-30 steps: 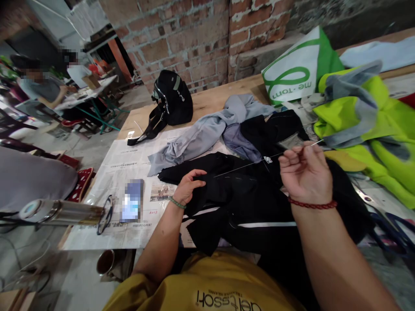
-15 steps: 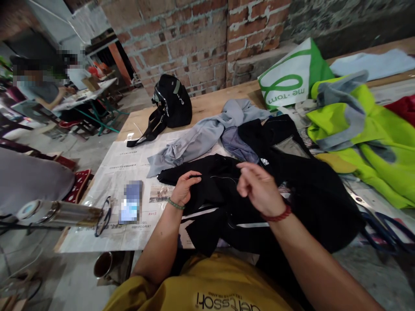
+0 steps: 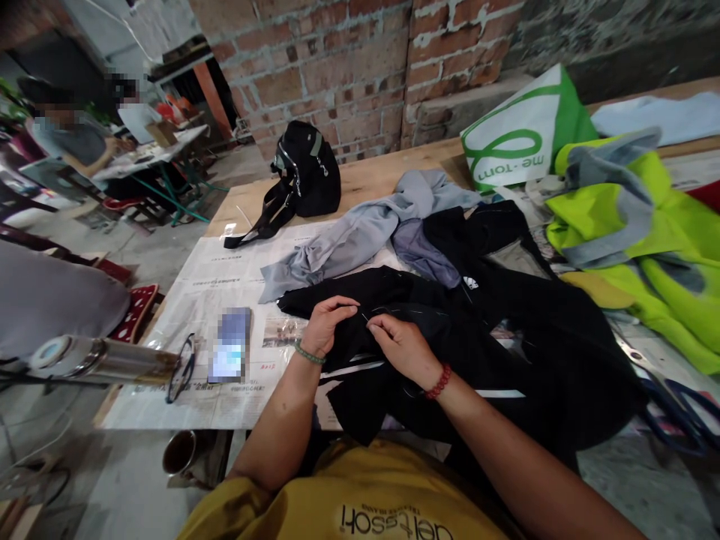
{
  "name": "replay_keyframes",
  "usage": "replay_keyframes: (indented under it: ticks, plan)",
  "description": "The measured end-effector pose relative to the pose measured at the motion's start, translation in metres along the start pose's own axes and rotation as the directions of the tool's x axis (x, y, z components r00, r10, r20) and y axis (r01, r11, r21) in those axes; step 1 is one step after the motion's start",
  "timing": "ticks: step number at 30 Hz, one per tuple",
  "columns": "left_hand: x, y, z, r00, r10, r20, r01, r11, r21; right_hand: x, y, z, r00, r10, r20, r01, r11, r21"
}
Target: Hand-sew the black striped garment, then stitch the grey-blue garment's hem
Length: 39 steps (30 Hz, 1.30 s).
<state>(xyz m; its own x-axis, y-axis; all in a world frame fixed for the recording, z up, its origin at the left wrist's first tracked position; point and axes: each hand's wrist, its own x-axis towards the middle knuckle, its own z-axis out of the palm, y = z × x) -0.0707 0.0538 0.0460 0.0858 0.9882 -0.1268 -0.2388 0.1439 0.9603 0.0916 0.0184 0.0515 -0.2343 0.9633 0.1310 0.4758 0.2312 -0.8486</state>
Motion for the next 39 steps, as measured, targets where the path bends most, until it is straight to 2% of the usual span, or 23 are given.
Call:
replay_keyframes:
  ticks: [8,14,20,24,29,35,39]
  plan:
    - [-0.001,0.0,0.001,0.999,0.01,0.051,-0.012,0.999,0.044,0.001,0.003,0.006,1.0,0.014,-0.027,-0.013,1.0,0.022]
    - [0.001,-0.002,0.001,0.999,-0.013,-0.043,0.013,1.0,0.005,-0.001,0.005,0.002,1.0,0.005,0.017,-0.005,1.0,0.013]
    - [0.002,-0.005,0.001,0.999,0.007,-0.035,-0.006,1.0,0.028,0.004,0.003,0.0,1.0,0.01,0.0,-0.01,1.0,0.005]
    - [0.001,-0.005,0.001,0.995,0.099,0.023,-0.102,0.981,0.164,0.011,0.004,0.003,1.0,-0.005,-0.004,0.005,0.999,-0.04]
    - [0.0,-0.004,0.004,0.965,0.252,0.076,-0.262,0.892,0.369,0.016,0.012,0.011,0.999,-0.012,-0.031,0.01,0.998,-0.064]
    - [0.0,-0.014,0.011,0.915,0.322,0.242,-0.396,0.828,0.397,0.015,0.025,0.017,0.995,0.002,-0.103,-0.004,1.0,-0.022]
    - [0.0,-0.018,0.015,0.913,0.34,0.226,-0.406,0.809,0.424,0.015,0.033,0.017,0.993,0.071,-0.095,-0.066,0.996,0.06]
